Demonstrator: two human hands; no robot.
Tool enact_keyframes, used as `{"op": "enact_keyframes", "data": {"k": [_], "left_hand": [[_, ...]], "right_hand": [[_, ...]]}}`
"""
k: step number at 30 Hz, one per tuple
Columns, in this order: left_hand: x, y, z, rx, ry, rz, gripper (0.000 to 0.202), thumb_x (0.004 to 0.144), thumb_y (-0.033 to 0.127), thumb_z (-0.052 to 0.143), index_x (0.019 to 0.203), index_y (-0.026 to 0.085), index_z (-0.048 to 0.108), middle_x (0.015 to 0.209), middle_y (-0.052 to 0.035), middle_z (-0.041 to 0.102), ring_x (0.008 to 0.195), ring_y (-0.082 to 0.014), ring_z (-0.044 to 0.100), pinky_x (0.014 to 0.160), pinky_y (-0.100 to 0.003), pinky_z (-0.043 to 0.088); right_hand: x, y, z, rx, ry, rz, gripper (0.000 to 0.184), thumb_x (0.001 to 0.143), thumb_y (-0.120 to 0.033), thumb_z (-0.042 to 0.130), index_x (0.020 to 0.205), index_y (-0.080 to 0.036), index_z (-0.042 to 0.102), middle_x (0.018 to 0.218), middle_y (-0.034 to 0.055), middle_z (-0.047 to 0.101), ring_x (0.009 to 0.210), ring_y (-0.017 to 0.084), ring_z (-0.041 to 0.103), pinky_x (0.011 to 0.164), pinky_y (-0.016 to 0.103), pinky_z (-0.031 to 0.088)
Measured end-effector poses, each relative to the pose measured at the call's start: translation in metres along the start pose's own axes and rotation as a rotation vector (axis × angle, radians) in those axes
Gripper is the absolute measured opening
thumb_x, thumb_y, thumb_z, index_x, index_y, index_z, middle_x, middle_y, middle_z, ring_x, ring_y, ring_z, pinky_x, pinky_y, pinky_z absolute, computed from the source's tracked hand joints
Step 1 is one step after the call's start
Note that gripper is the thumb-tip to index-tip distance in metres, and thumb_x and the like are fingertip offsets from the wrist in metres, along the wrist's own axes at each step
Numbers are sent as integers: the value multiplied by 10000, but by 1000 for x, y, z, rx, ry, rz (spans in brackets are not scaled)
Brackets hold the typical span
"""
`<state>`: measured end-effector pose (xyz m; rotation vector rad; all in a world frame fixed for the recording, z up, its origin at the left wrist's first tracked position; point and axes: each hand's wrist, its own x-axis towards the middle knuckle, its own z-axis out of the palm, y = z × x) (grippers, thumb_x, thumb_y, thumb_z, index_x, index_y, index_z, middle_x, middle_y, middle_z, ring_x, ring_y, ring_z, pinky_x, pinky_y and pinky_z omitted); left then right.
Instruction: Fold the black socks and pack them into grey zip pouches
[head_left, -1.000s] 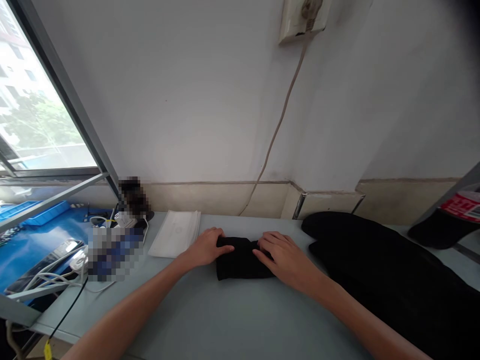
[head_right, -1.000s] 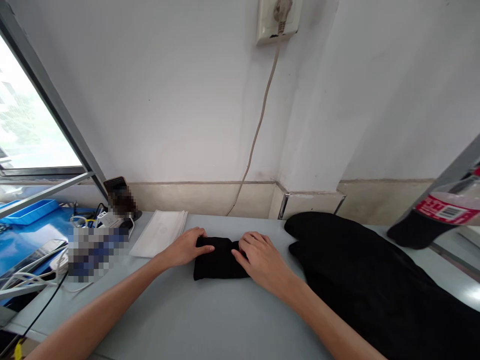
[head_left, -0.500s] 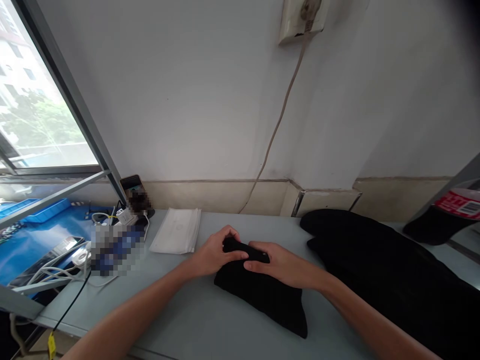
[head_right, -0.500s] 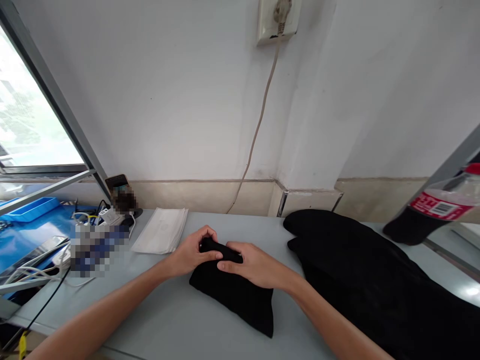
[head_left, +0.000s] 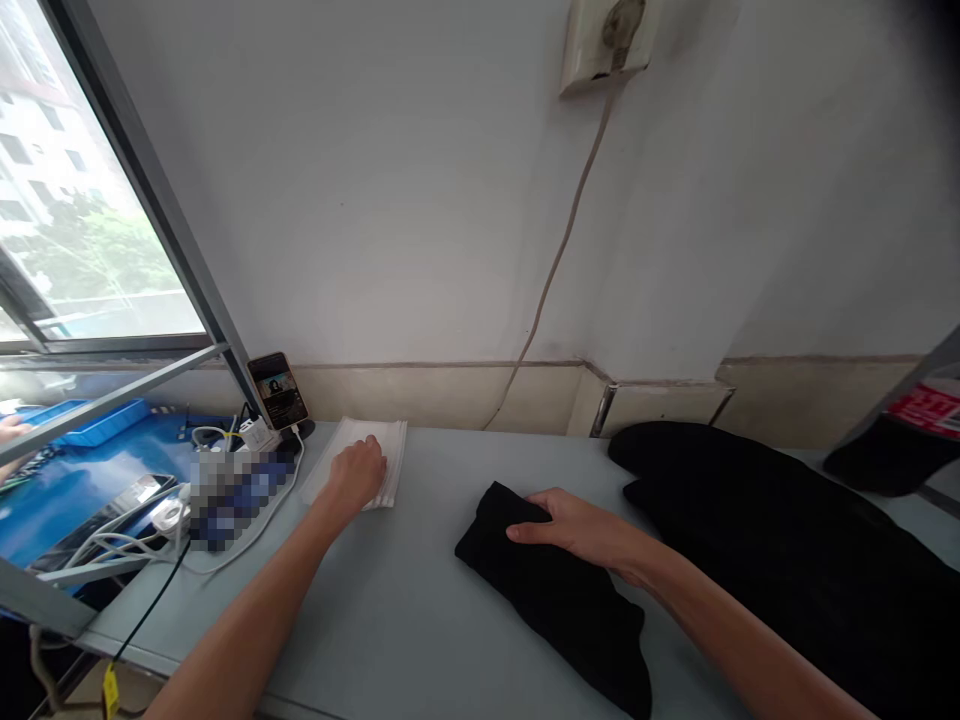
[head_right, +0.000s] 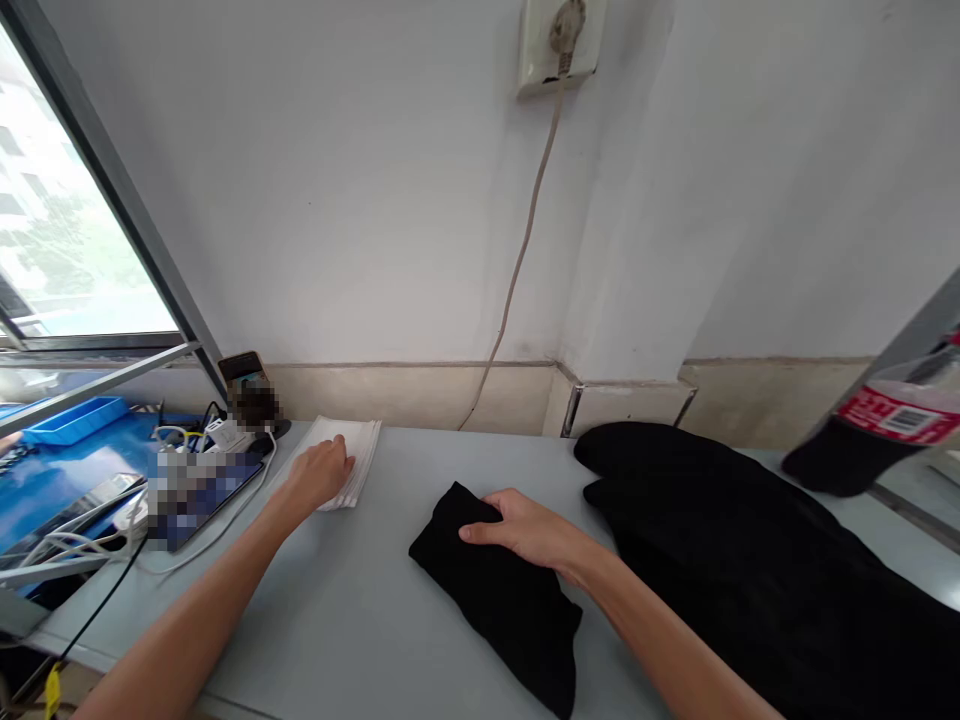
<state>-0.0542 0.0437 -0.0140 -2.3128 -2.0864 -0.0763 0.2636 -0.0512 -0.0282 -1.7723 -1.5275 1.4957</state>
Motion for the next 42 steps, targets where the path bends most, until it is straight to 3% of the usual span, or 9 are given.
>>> {"op": "enact_keyframes", "data": {"k": [6,13,17,21,24,28,33,37,42], "left_hand": [[-13,21,-8,-138,-2,149,226,1014,264,393,983,172,597,936,-108,712,871,-260,689,728,-321,456],[-47,57,-5,-822,-230,521,139,916,271,491,814,197,549,769,12,610,671,-143,528,571,-251,353],[-49,66,9,-924,-195,444,78,857,177,510,781,199,508,759,15,602,695,-139,518,596,-247,352],[-47,72,20,-1001,-92,288,208,986,324,455,811,215,478,718,30,554,648,-132,485,585,-246,353],[-53,78,25,-937,53,295,259,1029,373,423,821,222,456,696,45,522,631,-131,468,591,-253,350],[-61,84,31,-663,230,500,177,1028,286,438,871,217,482,722,35,557,622,-137,490,605,-275,343],[-59,86,36,-475,515,646,150,1028,216,455,884,206,496,766,5,586,680,-162,538,662,-301,393],[-57,87,34,-394,543,733,154,1038,207,465,892,200,511,796,-11,602,719,-181,533,701,-333,401],[-59,84,26,-433,486,844,141,1056,217,458,964,188,561,931,-53,626,879,-213,531,828,-377,429]], "right_hand": [[-10,-11,6,297,-145,-232,569,872,-531,732,1373,-282,627,1400,60,678,1279,308,621,1093,427,482],[-20,-26,27,555,-43,-270,593,897,-493,723,1430,-291,561,1086,46,787,899,237,743,774,333,581],[-17,-24,27,468,-45,-323,588,907,-474,710,1445,-307,542,1239,47,752,989,251,735,858,360,577],[-11,-18,25,379,-37,-310,482,916,-410,679,1379,-297,602,1250,43,747,1018,261,724,894,381,560],[-5,-14,29,370,-13,-284,364,905,-329,645,1262,-261,666,1070,24,781,915,241,725,819,357,552],[1,-10,43,465,158,-241,253,853,-256,607,1086,-221,699,778,-16,730,730,209,675,655,309,508],[3,-11,56,581,357,-195,219,847,-293,604,1035,-211,681,772,11,728,716,226,666,643,329,519],[-1,-15,59,626,443,-225,323,862,-363,630,1150,-220,665,908,46,769,802,258,696,710,368,553],[-6,-19,58,602,233,-408,424,824,-503,720,1147,-228,713,1009,40,780,971,282,696,862,380,544]]}}
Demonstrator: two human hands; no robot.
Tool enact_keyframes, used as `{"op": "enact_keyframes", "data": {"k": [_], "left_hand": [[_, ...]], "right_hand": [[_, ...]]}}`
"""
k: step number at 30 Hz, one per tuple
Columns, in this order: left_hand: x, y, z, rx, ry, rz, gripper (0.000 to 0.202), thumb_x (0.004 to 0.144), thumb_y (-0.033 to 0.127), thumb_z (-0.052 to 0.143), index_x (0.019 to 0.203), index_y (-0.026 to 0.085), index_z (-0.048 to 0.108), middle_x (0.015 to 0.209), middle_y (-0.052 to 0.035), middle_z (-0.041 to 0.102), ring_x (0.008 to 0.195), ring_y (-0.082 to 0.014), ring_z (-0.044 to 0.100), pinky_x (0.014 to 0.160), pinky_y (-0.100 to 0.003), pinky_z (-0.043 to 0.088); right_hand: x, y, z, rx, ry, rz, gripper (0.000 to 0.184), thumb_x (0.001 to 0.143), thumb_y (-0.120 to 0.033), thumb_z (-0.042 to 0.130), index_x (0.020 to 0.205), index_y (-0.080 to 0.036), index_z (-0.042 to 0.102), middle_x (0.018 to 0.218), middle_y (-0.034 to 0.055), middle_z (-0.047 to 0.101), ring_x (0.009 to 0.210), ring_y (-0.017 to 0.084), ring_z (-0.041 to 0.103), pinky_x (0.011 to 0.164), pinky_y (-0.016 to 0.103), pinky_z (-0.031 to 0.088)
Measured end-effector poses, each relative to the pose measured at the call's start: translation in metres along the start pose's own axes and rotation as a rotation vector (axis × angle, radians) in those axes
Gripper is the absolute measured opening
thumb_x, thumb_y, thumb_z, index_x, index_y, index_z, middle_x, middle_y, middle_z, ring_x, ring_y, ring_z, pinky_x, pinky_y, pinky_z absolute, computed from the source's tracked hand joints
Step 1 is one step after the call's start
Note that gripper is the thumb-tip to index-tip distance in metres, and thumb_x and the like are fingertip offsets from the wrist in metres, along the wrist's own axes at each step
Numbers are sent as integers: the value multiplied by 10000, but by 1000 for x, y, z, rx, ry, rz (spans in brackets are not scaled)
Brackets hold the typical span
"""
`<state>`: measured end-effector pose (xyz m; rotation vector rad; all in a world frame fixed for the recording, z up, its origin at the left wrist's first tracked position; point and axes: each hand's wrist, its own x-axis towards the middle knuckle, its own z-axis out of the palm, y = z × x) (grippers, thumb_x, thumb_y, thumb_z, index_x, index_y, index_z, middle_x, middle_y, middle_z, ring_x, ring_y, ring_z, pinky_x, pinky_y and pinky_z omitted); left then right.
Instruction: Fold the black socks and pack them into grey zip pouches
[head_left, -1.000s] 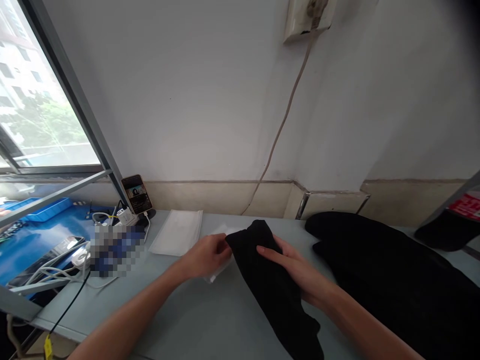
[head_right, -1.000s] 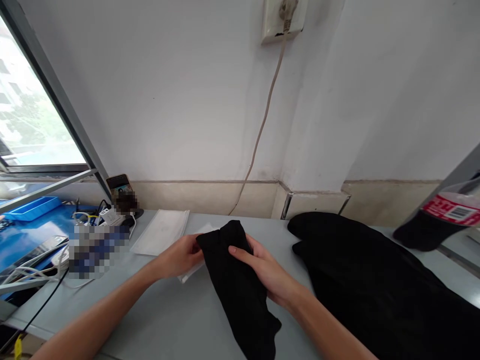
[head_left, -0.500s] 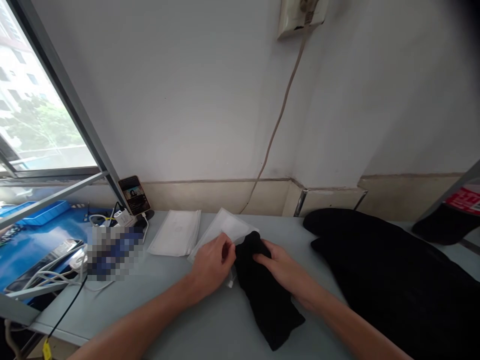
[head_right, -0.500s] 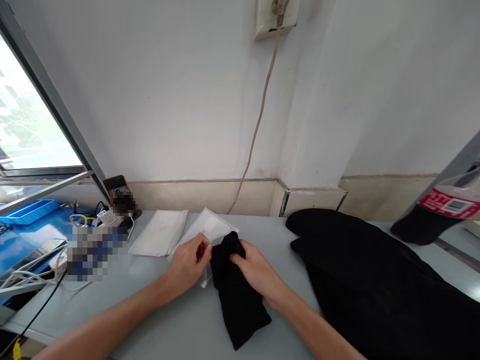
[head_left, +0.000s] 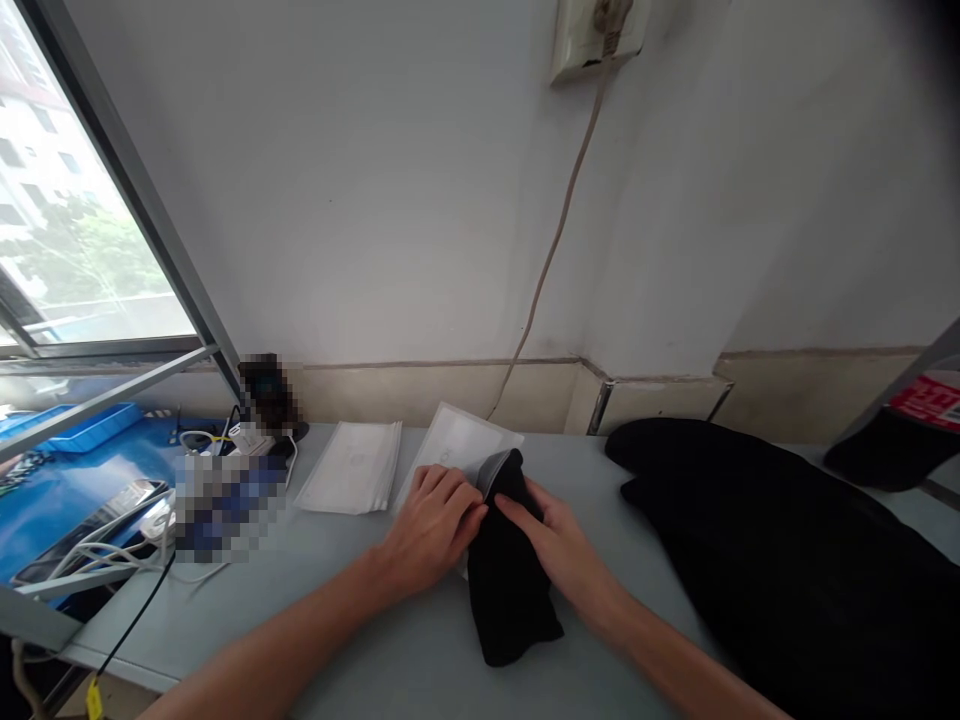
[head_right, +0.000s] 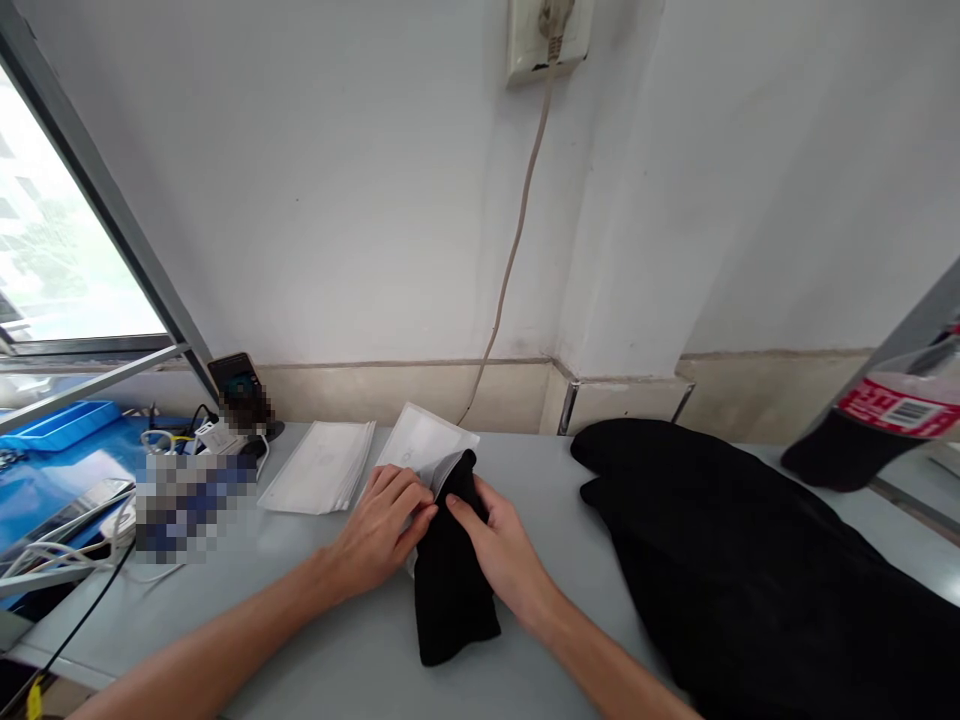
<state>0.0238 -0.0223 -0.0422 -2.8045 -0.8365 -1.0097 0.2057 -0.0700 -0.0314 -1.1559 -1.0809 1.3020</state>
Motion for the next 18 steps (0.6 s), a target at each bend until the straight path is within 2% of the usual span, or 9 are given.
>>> {"op": "enact_keyframes", "data": {"k": [2,6,9,11,12,13,15,18], "left_hand": [[0,0,-4,-55,-9,8,159,1065,233,448,998,191,586,1001,-69,629,943,-220,536,889,-394,437],[1,-1,-13,-172,-83,-9,240,1079,280,416,1045,230,648,1187,-88,620,1122,-233,551,1090,-445,386],[4,-9,-18,-227,-3,-194,284,1078,313,415,1269,280,623,1433,-99,521,1338,-258,465,1170,-469,332],[7,-19,-21,-267,103,-419,425,1029,408,540,1433,280,508,1522,-121,457,1396,-298,426,1154,-497,359],[8,-24,-22,-329,113,-540,547,981,472,614,1467,268,469,1511,-138,477,1369,-318,465,1121,-506,398],[9,-29,-24,-431,80,-649,642,931,531,668,1470,250,463,1464,-155,531,1306,-331,533,1065,-502,453],[11,-38,-27,-703,-59,-790,682,871,593,716,1405,214,526,1314,-160,652,1137,-319,658,923,-446,543],[13,-45,-33,-1009,-213,-799,614,821,571,780,1276,189,621,1210,-141,714,1052,-294,706,847,-386,572]], "right_hand": [[0,-2,-1,-14,-76,1,432,805,-523,740,1114,-220,732,1045,42,779,1030,296,689,906,394,535],[0,-3,-4,9,-144,91,418,795,-525,769,1088,-226,747,1058,42,789,989,291,714,895,409,550],[-1,-5,-6,89,-168,155,425,828,-492,768,1178,-256,724,1099,47,794,999,285,737,906,408,563],[0,-7,-8,131,-182,184,439,840,-471,766,1226,-270,705,1131,53,792,1008,287,747,911,414,573],[0,-7,-9,138,-186,196,447,844,-464,763,1243,-274,698,1139,56,793,1000,290,752,910,423,579],[1,-8,-9,135,-188,206,452,848,-460,759,1255,-275,693,1145,60,793,992,294,756,911,434,583],[4,-8,-10,112,-159,197,466,841,-454,766,1264,-274,689,1166,64,790,1010,307,753,933,455,581],[8,-6,-12,81,-71,95,517,807,-470,801,1274,-286,680,1242,55,765,1122,321,715,1022,464,543]]}}
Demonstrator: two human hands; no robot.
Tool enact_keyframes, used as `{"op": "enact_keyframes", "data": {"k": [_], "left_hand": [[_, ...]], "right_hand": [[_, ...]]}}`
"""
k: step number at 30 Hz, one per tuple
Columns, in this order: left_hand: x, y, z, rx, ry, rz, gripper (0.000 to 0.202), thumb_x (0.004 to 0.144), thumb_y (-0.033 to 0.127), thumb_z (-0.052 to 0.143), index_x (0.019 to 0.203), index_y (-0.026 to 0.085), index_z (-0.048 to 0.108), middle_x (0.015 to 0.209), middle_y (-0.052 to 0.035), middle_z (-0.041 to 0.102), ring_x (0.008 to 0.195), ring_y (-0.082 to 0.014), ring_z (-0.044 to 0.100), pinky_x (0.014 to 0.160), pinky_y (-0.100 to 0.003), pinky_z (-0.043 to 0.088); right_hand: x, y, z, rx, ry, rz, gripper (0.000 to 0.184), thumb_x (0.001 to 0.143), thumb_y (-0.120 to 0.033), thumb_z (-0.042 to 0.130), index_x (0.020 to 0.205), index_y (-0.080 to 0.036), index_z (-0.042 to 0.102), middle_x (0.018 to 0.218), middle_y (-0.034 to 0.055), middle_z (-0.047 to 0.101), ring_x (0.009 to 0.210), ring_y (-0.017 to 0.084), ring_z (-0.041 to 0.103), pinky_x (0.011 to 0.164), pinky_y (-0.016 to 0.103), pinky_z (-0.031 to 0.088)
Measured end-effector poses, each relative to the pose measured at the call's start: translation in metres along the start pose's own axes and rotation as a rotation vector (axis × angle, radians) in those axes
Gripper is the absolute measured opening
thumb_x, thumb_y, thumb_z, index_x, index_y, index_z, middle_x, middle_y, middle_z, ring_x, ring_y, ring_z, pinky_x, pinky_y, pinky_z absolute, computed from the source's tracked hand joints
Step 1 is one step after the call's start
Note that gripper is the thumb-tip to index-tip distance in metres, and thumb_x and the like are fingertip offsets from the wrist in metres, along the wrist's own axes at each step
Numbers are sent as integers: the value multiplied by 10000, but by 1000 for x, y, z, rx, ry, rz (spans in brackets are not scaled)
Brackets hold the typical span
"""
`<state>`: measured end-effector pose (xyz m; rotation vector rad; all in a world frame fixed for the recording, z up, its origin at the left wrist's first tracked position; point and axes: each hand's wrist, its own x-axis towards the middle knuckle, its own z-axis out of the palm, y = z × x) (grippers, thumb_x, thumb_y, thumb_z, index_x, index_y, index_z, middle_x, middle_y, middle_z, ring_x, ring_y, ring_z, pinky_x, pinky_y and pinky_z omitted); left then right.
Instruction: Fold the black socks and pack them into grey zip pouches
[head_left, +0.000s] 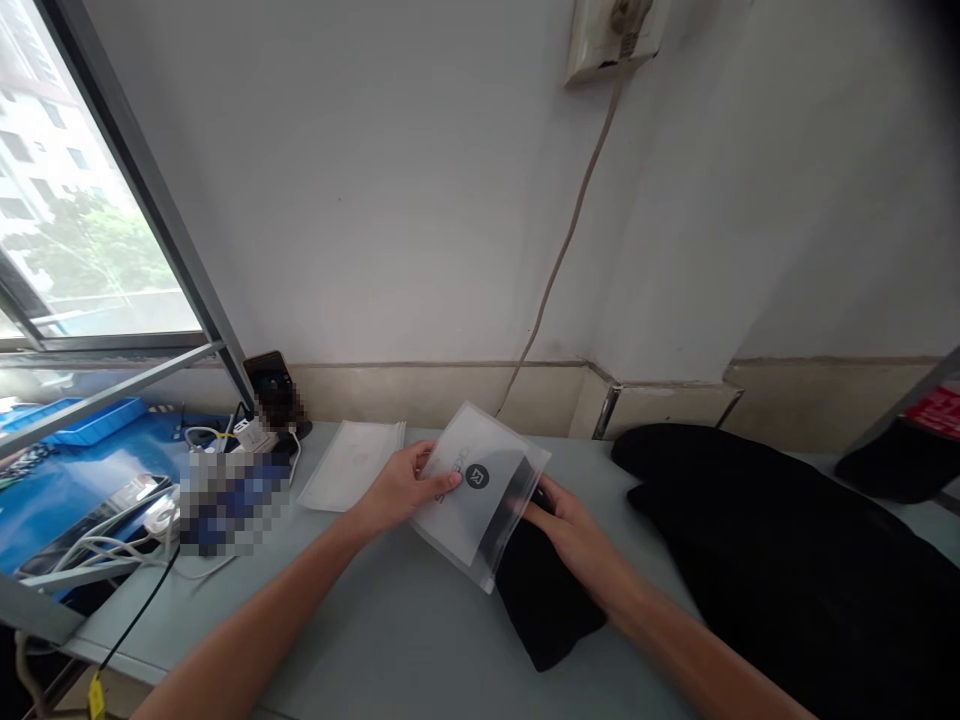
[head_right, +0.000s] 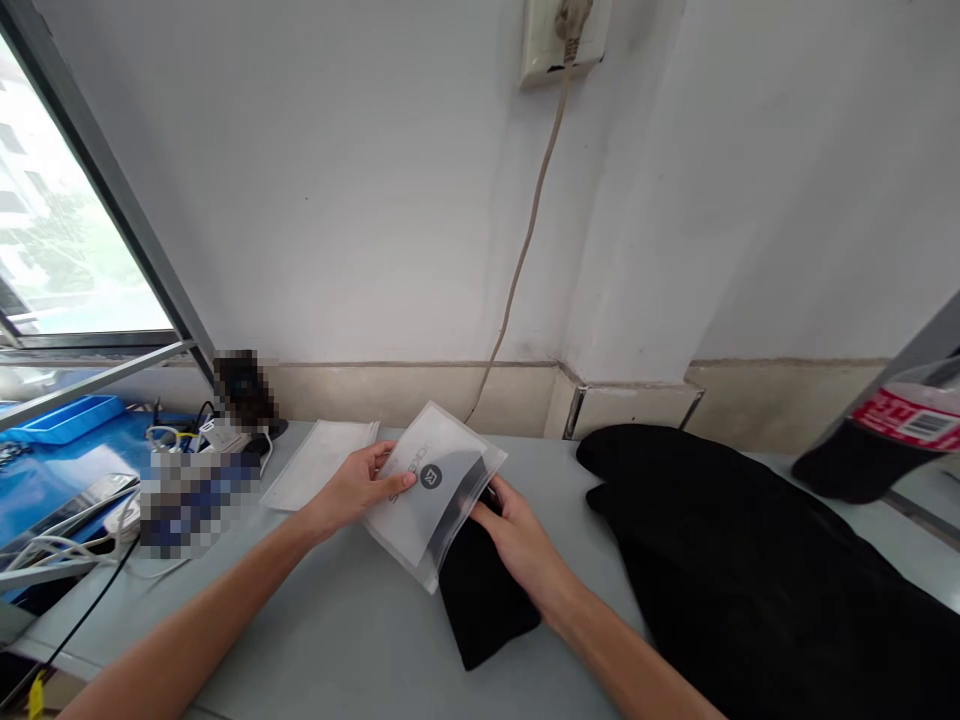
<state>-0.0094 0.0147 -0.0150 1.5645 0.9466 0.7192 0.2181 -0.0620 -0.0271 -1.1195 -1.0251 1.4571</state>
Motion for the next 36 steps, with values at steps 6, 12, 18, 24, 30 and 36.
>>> {"op": "enact_keyframes", "data": {"k": [6,12,18,24,30,36], "left_hand": [[-7,8,3,-109,-238,-102,585,765,498,854,1229,193,669,1211,-128,716,1048,-262,702,867,-352,561],[-8,-1,14,-81,-314,-134,438,734,505,867,1001,181,742,982,-61,738,863,-188,677,734,-273,516],[3,-10,0,-81,41,-88,457,747,541,850,961,159,719,914,-66,739,794,-194,675,685,-285,518],[-3,2,-7,-209,-109,-208,523,734,477,886,1122,166,725,1181,-138,741,1045,-270,712,881,-366,575],[-2,-7,7,-261,-30,-150,455,722,456,904,1005,143,734,1073,-136,762,944,-239,725,829,-341,578],[4,-16,18,-446,295,-72,420,740,470,889,961,157,715,1004,-94,758,847,-191,707,748,-297,572]], "right_hand": [[-2,2,1,-156,-210,-151,450,829,-544,765,1198,-287,746,1267,55,749,1139,327,693,1036,470,523],[0,4,4,-317,-164,-231,314,851,-510,734,1040,-268,800,1140,57,787,1130,357,682,1017,475,527],[3,-6,-12,-301,-110,-42,545,792,-511,807,1267,-270,690,1314,75,727,1300,345,606,1096,473,474],[1,-14,-23,-114,-103,98,499,790,-377,798,1268,-281,686,990,19,803,876,268,748,829,422,589],[-2,-15,-12,-75,-40,69,423,735,-391,849,1121,-272,723,1041,29,786,989,277,719,895,390,570],[5,2,-19,157,-4,144,365,851,-583,732,845,-220,702,935,69,738,884,234,676,796,350,555]]}}
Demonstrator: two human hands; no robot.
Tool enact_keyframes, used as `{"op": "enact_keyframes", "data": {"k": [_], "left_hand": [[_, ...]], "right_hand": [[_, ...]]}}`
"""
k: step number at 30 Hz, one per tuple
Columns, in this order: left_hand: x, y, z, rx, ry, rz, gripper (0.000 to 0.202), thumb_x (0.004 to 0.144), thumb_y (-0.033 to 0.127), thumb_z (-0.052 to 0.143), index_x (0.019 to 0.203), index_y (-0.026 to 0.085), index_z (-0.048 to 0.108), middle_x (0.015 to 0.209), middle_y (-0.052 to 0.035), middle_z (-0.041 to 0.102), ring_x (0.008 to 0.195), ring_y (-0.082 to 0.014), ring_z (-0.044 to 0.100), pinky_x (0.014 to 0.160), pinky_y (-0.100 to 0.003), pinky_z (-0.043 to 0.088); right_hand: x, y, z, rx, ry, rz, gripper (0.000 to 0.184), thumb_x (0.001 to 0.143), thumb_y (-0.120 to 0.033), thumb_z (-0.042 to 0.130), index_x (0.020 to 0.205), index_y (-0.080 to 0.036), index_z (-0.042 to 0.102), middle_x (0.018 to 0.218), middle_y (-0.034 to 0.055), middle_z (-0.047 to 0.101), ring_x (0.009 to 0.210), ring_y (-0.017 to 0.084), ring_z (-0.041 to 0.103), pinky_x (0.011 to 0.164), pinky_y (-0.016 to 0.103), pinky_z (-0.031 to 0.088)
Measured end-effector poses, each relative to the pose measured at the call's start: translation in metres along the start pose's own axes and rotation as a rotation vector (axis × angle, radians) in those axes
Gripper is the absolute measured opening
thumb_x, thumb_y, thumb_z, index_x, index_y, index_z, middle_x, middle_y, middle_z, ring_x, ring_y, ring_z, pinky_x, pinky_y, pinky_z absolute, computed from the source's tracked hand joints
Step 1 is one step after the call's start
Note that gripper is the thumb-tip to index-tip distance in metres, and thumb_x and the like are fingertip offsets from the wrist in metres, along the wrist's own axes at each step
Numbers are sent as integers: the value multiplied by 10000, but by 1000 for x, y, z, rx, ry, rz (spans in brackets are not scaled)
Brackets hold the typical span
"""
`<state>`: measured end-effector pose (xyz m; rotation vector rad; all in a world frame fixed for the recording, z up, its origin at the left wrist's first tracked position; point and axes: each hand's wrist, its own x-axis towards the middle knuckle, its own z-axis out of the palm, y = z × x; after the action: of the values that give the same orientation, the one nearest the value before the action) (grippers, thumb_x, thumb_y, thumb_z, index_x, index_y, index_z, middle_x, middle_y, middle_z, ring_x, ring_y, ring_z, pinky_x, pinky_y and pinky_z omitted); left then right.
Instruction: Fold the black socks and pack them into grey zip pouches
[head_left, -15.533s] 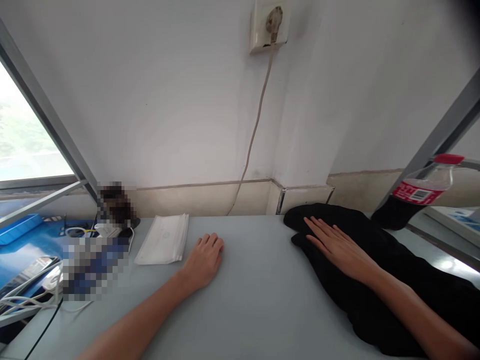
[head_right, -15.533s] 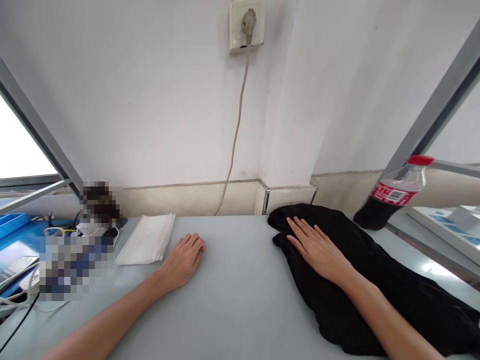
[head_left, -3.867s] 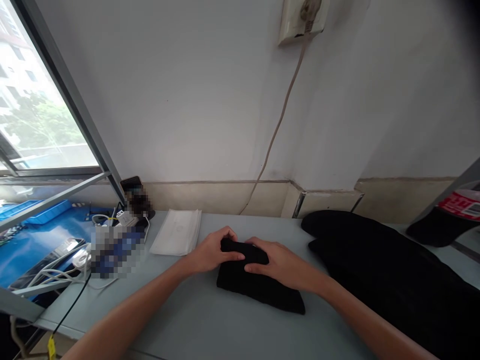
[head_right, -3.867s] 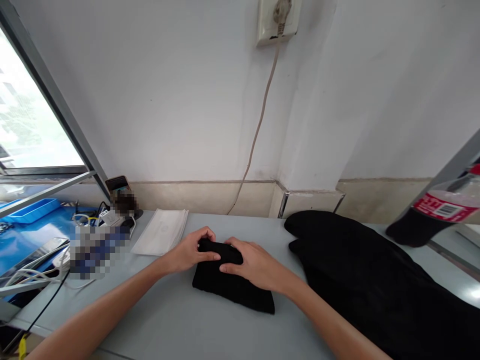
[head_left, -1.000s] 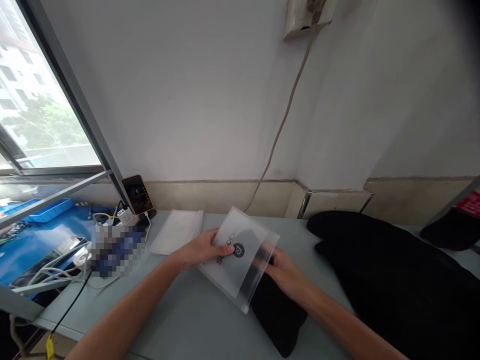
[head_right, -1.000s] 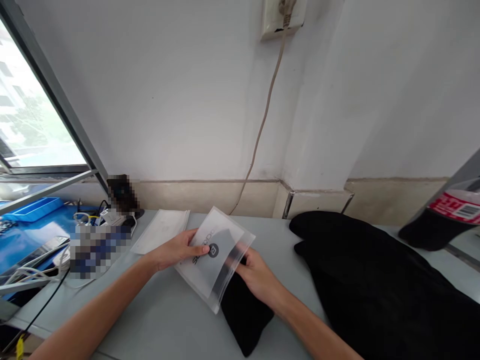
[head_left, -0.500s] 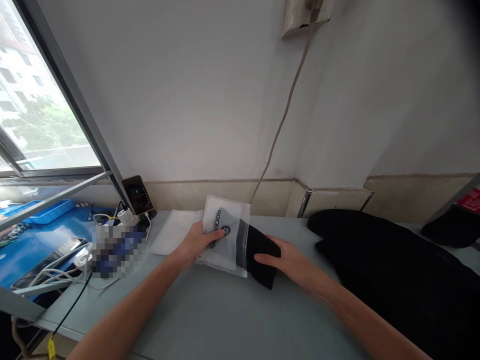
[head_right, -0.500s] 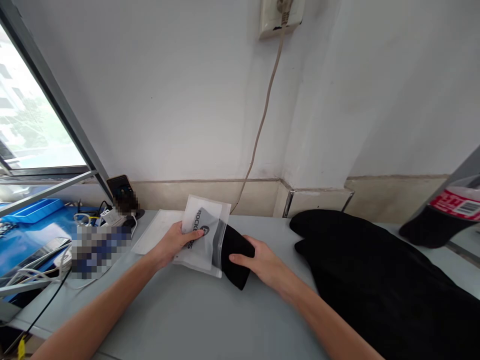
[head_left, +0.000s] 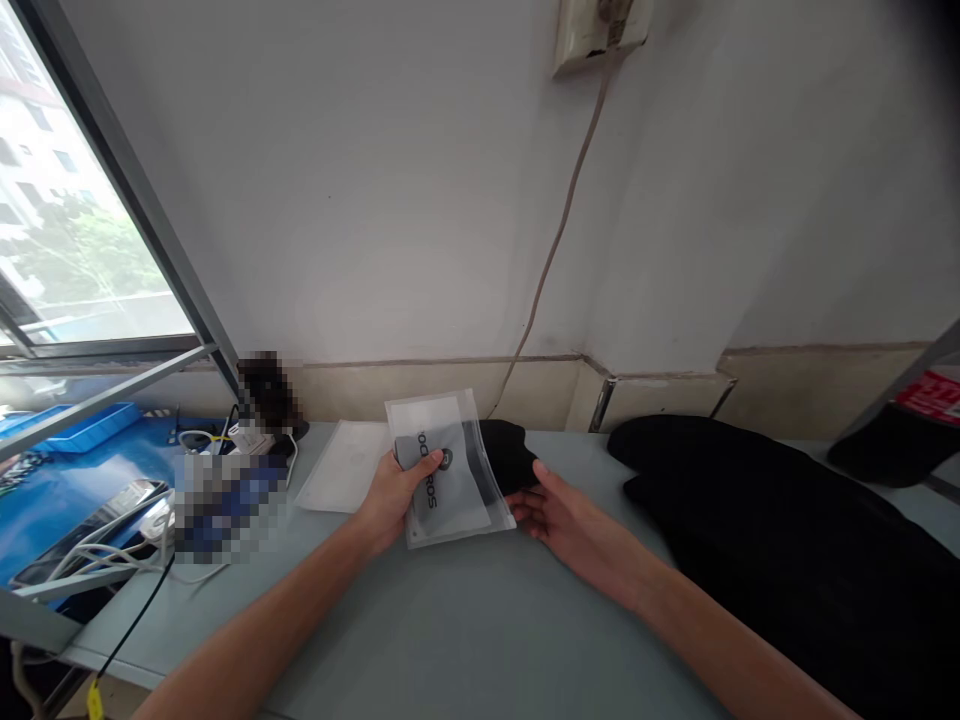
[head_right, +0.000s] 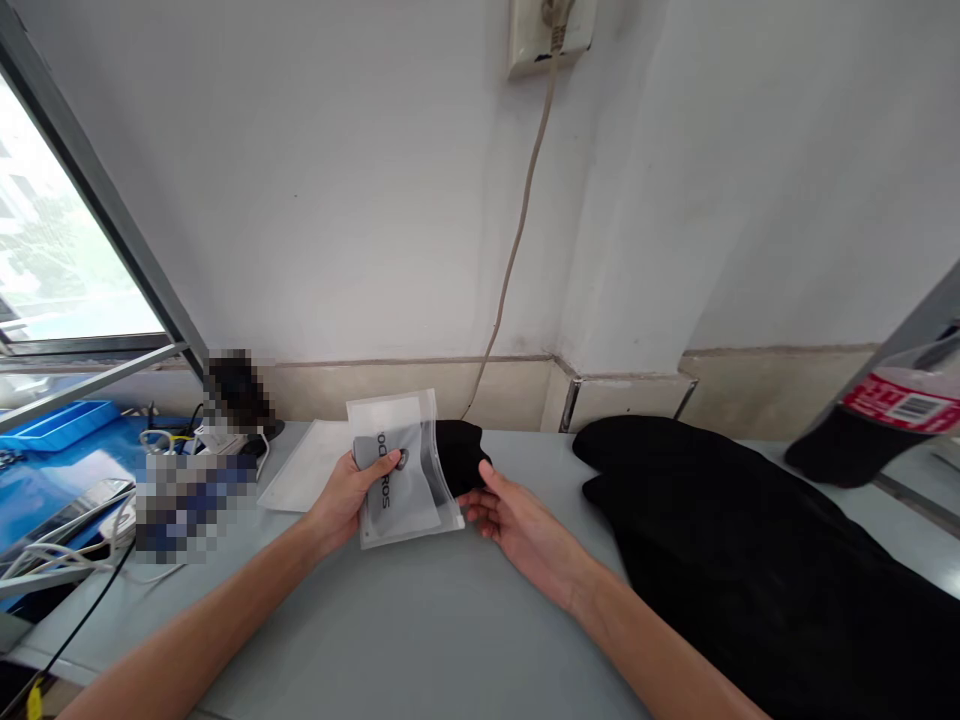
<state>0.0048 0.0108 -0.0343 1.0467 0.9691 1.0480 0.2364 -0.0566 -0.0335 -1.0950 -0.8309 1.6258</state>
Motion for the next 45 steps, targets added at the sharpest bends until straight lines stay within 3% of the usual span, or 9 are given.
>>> {"op": "enact_keyframes", "data": {"k": [2,5,11,14,19,24,31,39,45], "left_hand": [[-2,-2,3,-15,15,12,427,739,465,891,969,151,716,1005,-101,758,852,-196,708,752,-301,576],[-7,-5,7,20,-73,30,462,765,474,873,1058,149,724,1102,-128,755,962,-236,716,839,-343,585],[-15,-10,12,188,-224,62,446,818,507,820,1080,157,734,1134,-129,758,1063,-274,708,911,-373,575],[-15,-11,12,229,-250,89,446,819,516,815,1063,152,729,1111,-127,760,1043,-275,714,890,-364,578],[-16,-9,13,346,-173,196,463,834,548,784,1073,159,706,1061,-110,762,973,-261,716,814,-345,582],[-20,-8,16,360,-183,229,433,895,562,710,1066,164,703,1057,-104,756,964,-252,710,791,-327,578],[-19,-12,19,290,-75,271,462,922,589,660,1092,160,685,1063,-95,747,1005,-266,700,818,-331,569],[-16,-18,17,315,-42,280,499,973,632,544,1034,152,667,999,-90,729,975,-250,680,804,-313,539],[-15,-14,14,327,-92,281,510,978,643,519,967,154,663,895,-65,706,837,-218,656,718,-298,511]], "right_hand": [[1,4,0,-39,-3,-8,339,813,-537,794,746,-233,659,867,48,723,871,229,659,813,350,538],[1,7,6,-30,176,-84,324,778,-497,822,704,-259,615,777,18,702,860,249,664,818,371,537],[-2,5,15,-163,332,-262,371,789,-539,754,1020,-252,702,1048,55,782,1055,337,695,857,422,564],[-7,-1,15,-249,313,-325,395,799,-516,760,1105,-271,709,1155,54,782,1171,353,673,936,430,568],[-5,-7,9,-310,144,-258,405,799,-503,781,1115,-256,733,1126,68,804,1132,377,707,962,475,578],[-5,-4,9,-183,177,-351,424,797,-466,814,1167,-285,714,1174,35,792,1170,333,697,953,415,597],[-18,-13,18,129,-40,-10,274,789,-335,866,997,-166,806,1050,97,817,1094,307,732,917,383,632],[-12,-2,20,215,65,-61,496,783,-325,875,1252,-264,723,1188,42,787,1125,289,712,814,352,644],[-9,-9,6,79,128,-27,270,769,-294,878,1013,-213,795,990,50,821,855,230,748,615,268,592]]}}
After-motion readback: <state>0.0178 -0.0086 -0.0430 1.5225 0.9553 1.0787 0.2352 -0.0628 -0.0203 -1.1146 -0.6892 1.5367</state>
